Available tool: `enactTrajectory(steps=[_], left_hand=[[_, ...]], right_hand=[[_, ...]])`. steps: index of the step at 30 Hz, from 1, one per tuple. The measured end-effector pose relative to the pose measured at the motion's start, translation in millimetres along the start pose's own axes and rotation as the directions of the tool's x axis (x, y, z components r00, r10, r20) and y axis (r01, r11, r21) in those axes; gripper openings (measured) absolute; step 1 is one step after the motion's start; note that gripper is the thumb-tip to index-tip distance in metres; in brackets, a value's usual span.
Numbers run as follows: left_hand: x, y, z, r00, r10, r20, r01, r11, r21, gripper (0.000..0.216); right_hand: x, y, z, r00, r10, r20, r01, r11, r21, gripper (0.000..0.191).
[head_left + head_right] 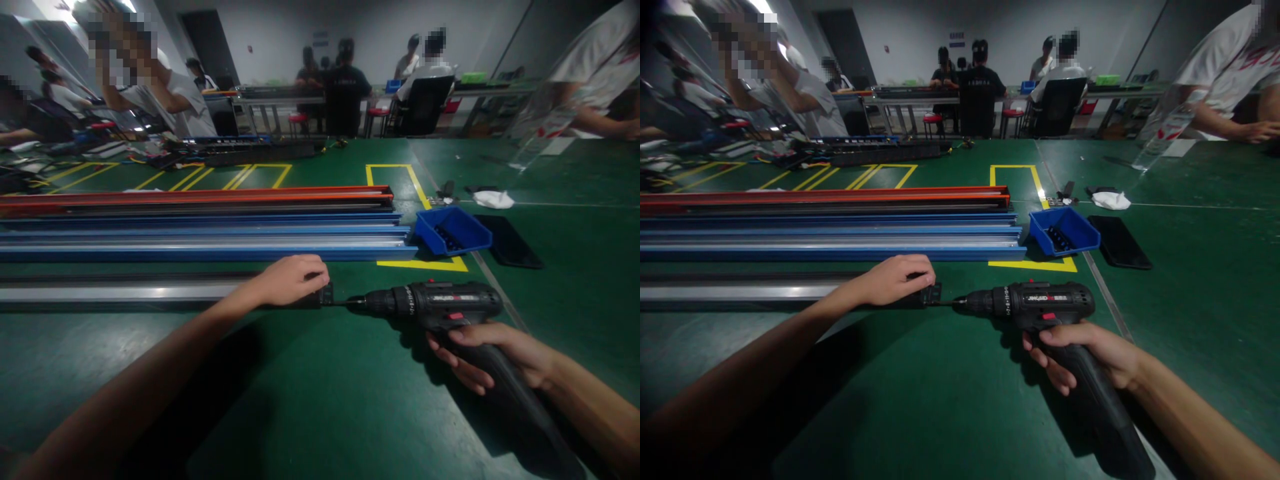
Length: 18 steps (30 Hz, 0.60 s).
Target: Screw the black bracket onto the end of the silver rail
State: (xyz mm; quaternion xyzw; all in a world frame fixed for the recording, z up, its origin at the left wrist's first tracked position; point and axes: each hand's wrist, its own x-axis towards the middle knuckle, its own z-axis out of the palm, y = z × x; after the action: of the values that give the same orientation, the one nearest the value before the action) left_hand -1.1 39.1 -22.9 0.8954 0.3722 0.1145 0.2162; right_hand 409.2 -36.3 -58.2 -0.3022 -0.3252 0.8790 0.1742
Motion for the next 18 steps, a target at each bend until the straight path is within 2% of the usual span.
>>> enactTrajectory(steps=[10, 18], left_hand=[[-0.1, -1.2, 0.4, 1.0, 0.0, 0.005, -0.001, 1.0, 0.007, 0.037], [-0.1, -0.3, 0.4, 1.0, -0.004, 0.002, 0.004, 1.0, 0.008, 0.037]], right_hand=[[0.3, 2.6, -2.7, 1.0, -0.001, 0.007, 0.001, 1.0, 0.021, 0.028], [-0.6, 4.9, 0.4, 0.999, -0.009, -0.038, 0.01, 1.0, 0.022, 0.027]])
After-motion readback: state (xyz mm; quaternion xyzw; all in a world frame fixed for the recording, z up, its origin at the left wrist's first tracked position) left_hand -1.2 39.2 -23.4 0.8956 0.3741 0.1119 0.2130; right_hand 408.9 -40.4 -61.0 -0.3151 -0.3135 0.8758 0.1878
